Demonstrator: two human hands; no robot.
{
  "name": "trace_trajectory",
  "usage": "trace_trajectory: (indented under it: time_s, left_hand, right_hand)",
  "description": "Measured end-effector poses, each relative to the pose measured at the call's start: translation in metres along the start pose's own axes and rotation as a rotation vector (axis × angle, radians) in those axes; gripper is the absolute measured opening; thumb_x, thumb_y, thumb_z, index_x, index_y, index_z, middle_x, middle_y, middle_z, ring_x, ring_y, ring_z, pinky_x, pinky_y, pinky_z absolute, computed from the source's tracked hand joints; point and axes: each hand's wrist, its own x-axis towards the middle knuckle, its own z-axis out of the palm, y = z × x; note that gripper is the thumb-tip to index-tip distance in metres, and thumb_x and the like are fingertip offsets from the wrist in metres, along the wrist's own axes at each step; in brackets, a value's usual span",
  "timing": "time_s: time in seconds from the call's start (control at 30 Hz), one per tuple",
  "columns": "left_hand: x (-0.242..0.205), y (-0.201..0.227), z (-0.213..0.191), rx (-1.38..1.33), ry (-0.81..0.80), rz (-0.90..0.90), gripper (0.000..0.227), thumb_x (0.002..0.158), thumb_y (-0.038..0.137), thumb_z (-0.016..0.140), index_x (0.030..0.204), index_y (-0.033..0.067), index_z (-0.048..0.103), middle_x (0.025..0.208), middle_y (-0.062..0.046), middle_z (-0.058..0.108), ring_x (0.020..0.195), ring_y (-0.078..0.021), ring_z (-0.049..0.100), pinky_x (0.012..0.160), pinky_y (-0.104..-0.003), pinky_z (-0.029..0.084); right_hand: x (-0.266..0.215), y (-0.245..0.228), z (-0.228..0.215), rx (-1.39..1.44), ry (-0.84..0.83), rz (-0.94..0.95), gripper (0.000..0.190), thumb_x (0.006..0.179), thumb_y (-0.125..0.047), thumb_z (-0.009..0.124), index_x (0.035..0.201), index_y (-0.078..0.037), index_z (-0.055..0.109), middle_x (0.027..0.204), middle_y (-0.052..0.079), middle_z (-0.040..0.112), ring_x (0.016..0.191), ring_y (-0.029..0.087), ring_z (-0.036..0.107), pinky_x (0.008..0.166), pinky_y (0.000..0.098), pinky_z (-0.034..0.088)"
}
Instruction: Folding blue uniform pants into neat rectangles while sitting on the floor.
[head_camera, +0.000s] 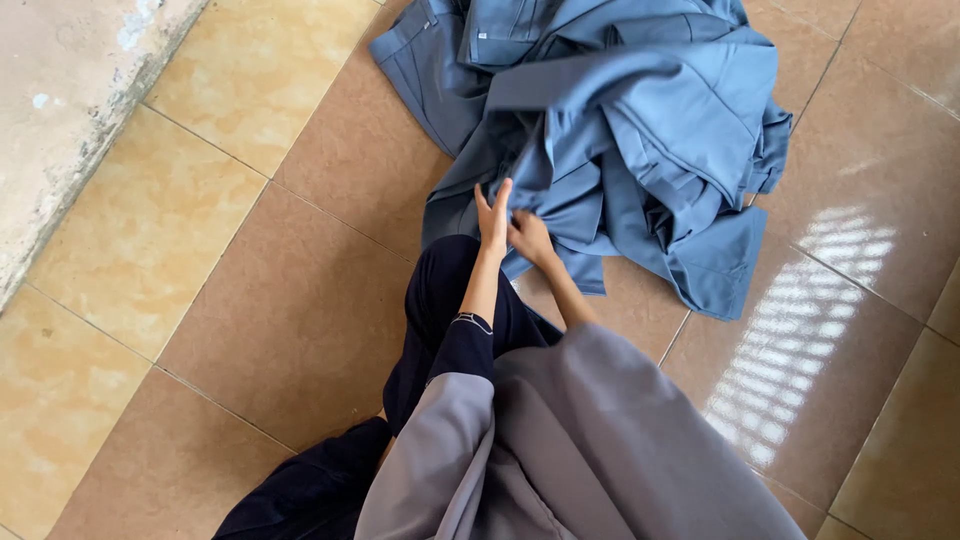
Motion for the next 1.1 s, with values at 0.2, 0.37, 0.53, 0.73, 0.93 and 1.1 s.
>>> trace_trajectory:
  time_s: [0.2,0.37,0.53,0.73,0.93,1.1]
  left_hand:
    - [0.02,-0.033,0.004,0.439,-0.092,-0.055,0.097,0.078,0.05,0.081,0.16,0.0262,0.037,0.147,-0.024,0.054,0.136,-0.0422,0.053,0.112,-0.052,0.044]
    - [0.021,-0.028,0.001,-0.202,-0.104,-0.015,0.038,0.077,0.011,0.057,0.11,0.0043,0.074,0.097,-0.017,0.067,0.099,-0.0293,0.059,0.088,-0.039,0.047]
    - [0.029,-0.051,-0.011,-0.546,-0.035,-0.258,0.023,0.077,0.037,0.064,0.077,0.0149,0.065,0.072,-0.008,0.053,0.071,-0.0259,0.049,0.074,-0.037,0.037]
    - [-0.017,0.016,-0.008,-0.553,-0.251,-0.14,0.076,0.093,0.079,0.055,0.128,0.0118,0.066,0.119,-0.013,0.065,0.107,-0.0268,0.064,0.094,-0.035,0.048]
    - [-0.027,0.03,-0.001,-0.452,-0.215,-0.276,0.086,0.088,0.057,0.077,0.153,0.0118,0.044,0.157,-0.019,0.041,0.143,-0.0339,0.041,0.12,-0.047,0.032]
    - [0.035,-0.047,-0.018,-0.503,-0.125,-0.275,0.035,0.078,0.028,0.079,0.108,0.0094,0.073,0.114,-0.014,0.067,0.103,-0.0305,0.063,0.094,-0.048,0.046]
  right_hand:
    - [-0.066,-0.024,-0.075,0.607,-0.339,0.037,0.018,0.081,-0.023,0.075,0.082,-0.006,0.071,0.073,0.009,0.067,0.074,0.02,0.066,0.073,0.0364,0.053]
    - [-0.058,-0.031,-0.139,0.985,-0.279,0.089,0.042,0.1,-0.034,0.07,0.116,0.004,0.069,0.108,0.032,0.067,0.08,0.036,0.074,0.074,0.0425,0.061]
    - [0.012,0.03,-0.136,1.57,0.409,0.464,0.063,0.09,-0.057,0.079,0.112,-0.004,0.053,0.108,0.014,0.06,0.104,0.032,0.064,0.096,0.0496,0.051]
    - [0.034,0.005,-0.12,1.644,0.451,0.599,0.08,0.083,-0.01,0.086,0.145,-0.005,0.036,0.129,0.024,0.046,0.112,0.037,0.066,0.093,0.0526,0.057]
    - [-0.047,0.029,-0.085,0.501,-0.156,-0.084,0.051,0.066,-0.005,0.072,0.115,0.005,0.065,0.113,0.025,0.067,0.11,0.04,0.064,0.102,0.0504,0.046]
    - [-0.104,-0.087,-0.15,1.255,-0.196,0.447,0.057,0.079,-0.014,0.09,0.117,0.016,0.061,0.104,0.021,0.066,0.099,0.024,0.064,0.088,0.0448,0.051]
